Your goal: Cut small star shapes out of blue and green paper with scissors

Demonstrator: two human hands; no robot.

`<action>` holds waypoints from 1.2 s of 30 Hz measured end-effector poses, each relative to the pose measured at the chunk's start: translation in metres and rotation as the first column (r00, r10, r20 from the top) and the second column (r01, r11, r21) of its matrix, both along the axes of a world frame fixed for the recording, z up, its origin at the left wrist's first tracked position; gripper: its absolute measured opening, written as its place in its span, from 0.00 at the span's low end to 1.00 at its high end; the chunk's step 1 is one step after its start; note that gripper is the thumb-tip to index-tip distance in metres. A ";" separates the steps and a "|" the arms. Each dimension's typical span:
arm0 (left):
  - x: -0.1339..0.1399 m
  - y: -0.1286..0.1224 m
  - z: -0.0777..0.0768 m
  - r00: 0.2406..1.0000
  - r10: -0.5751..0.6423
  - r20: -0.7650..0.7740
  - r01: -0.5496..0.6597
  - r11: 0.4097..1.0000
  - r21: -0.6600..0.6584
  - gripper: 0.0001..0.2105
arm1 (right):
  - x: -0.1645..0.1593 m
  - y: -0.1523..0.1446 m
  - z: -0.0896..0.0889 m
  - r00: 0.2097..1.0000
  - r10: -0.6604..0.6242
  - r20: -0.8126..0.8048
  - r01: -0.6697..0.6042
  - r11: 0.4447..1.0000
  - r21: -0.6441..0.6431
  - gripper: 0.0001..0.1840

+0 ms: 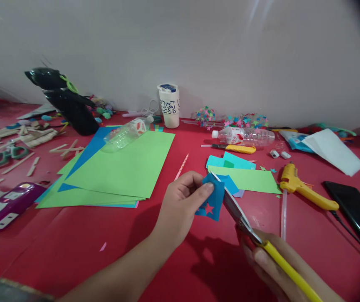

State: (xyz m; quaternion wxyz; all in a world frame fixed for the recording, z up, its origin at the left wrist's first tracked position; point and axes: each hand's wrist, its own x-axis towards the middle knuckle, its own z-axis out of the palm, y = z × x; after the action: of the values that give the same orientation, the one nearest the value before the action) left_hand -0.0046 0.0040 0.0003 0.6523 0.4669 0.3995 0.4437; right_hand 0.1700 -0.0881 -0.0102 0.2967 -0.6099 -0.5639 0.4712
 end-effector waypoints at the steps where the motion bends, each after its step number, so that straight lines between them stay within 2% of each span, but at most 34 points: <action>1: 0.000 0.000 0.000 1.000 -0.006 -0.001 0.006 1.000 0.000 0.09 | 0.000 0.000 0.001 1.000 0.002 0.003 -0.002 1.000 0.002 0.31; 9: 0.000 0.001 -0.001 1.000 -0.023 -0.005 0.023 1.000 -0.001 0.10 | 0.000 0.000 0.004 1.000 -0.027 0.012 0.028 0.999 -0.044 0.29; 19: 0.001 0.001 -0.002 1.000 -0.021 0.007 0.021 1.000 -0.015 0.09 | -0.002 -0.005 -0.007 0.996 -0.080 0.029 0.080 0.997 0.003 0.30; 25: -0.001 0.002 0.001 0.998 -0.049 0.044 0.051 0.998 -0.038 0.09 | -0.002 -0.004 -0.004 0.991 -0.107 0.078 0.104 0.994 0.037 0.31; 30: -0.001 0.005 0.004 0.980 -0.132 0.151 0.155 0.976 -0.150 0.07 | -0.001 -0.002 -0.004 0.991 -0.127 0.033 0.125 0.991 0.056 0.29; 36: -0.005 0.010 0.004 0.934 -0.123 0.336 0.231 0.924 -0.304 0.05 | 0.000 0.000 -0.007 0.993 -0.118 0.016 0.116 0.990 0.077 0.28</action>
State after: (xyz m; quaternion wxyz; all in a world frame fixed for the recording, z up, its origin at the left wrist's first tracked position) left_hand -0.0092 0.0141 0.0042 0.8151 0.3067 0.3176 0.3750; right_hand 0.1703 -0.0877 -0.0173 0.3410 -0.6351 -0.5475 0.4250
